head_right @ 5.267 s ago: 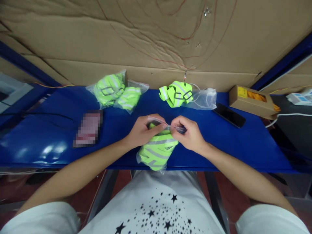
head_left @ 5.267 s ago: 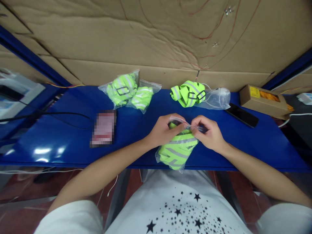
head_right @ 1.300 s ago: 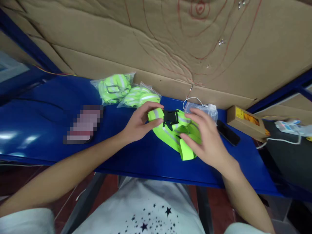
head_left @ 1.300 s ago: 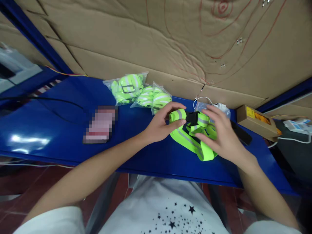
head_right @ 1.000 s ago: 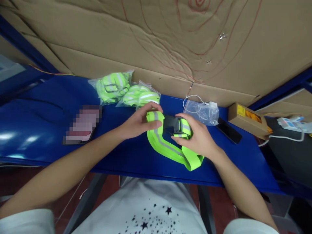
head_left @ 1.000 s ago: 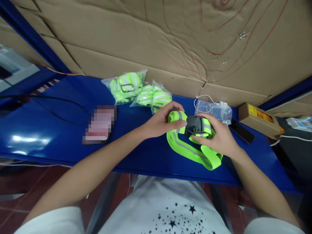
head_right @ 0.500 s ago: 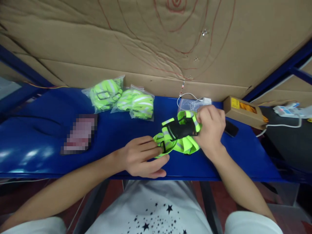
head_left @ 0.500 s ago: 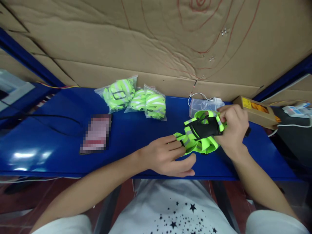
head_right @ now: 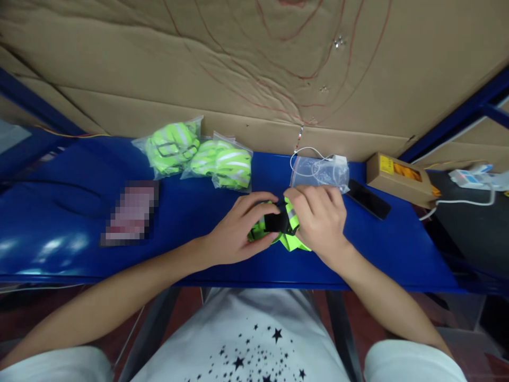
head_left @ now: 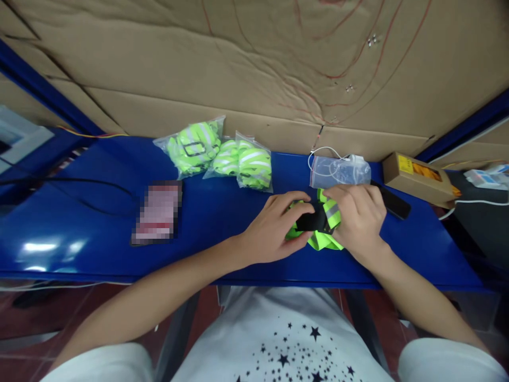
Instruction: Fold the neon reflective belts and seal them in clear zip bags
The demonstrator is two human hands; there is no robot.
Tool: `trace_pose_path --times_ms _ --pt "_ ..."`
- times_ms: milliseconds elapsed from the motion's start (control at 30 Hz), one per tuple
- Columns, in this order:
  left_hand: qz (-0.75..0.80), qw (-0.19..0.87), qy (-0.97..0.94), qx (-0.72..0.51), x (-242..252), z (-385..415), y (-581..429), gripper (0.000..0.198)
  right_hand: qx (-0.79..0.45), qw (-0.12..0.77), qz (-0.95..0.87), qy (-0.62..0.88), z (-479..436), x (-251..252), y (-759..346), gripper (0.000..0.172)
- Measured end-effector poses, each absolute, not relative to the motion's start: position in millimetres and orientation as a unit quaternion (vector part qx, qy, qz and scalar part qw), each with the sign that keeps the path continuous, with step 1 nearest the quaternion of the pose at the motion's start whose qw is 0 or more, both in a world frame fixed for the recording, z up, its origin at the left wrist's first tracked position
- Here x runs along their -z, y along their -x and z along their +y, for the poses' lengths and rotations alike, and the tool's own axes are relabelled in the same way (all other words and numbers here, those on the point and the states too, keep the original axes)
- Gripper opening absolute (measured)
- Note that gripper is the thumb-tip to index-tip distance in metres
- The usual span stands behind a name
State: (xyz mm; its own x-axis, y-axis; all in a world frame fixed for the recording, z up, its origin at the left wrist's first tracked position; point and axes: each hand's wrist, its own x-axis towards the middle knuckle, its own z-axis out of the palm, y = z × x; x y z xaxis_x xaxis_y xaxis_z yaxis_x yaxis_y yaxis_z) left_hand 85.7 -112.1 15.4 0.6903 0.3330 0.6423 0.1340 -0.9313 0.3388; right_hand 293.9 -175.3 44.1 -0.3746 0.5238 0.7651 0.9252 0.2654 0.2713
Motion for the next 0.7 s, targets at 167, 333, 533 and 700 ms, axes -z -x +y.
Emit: trace_pose_path --times_ms 167,333,533,700 --pt "0.168 0.177 -0.894 -0.376 -8.5 -107.0 -86.3 0.038 0.34 0.206 -0.775 0.491 -176.4 -35.1 -287.1 0.037" --pt "0.194 0.164 -0.889 -0.38 -15.2 -99.3 -82.5 0.03 0.244 0.152 -0.798 0.529 -179.2 -36.7 -280.3 0.054" --pt "0.244 0.309 -0.847 -0.357 -53.8 -85.7 -62.0 0.036 0.216 0.23 -0.745 0.588 -163.2 -55.3 -319.6 0.05" --pt "0.245 0.413 -0.684 -0.549 -101.4 -36.8 -27.1 0.041 0.187 0.439 -0.606 0.636 -150.6 -83.6 -414.4 0.039"
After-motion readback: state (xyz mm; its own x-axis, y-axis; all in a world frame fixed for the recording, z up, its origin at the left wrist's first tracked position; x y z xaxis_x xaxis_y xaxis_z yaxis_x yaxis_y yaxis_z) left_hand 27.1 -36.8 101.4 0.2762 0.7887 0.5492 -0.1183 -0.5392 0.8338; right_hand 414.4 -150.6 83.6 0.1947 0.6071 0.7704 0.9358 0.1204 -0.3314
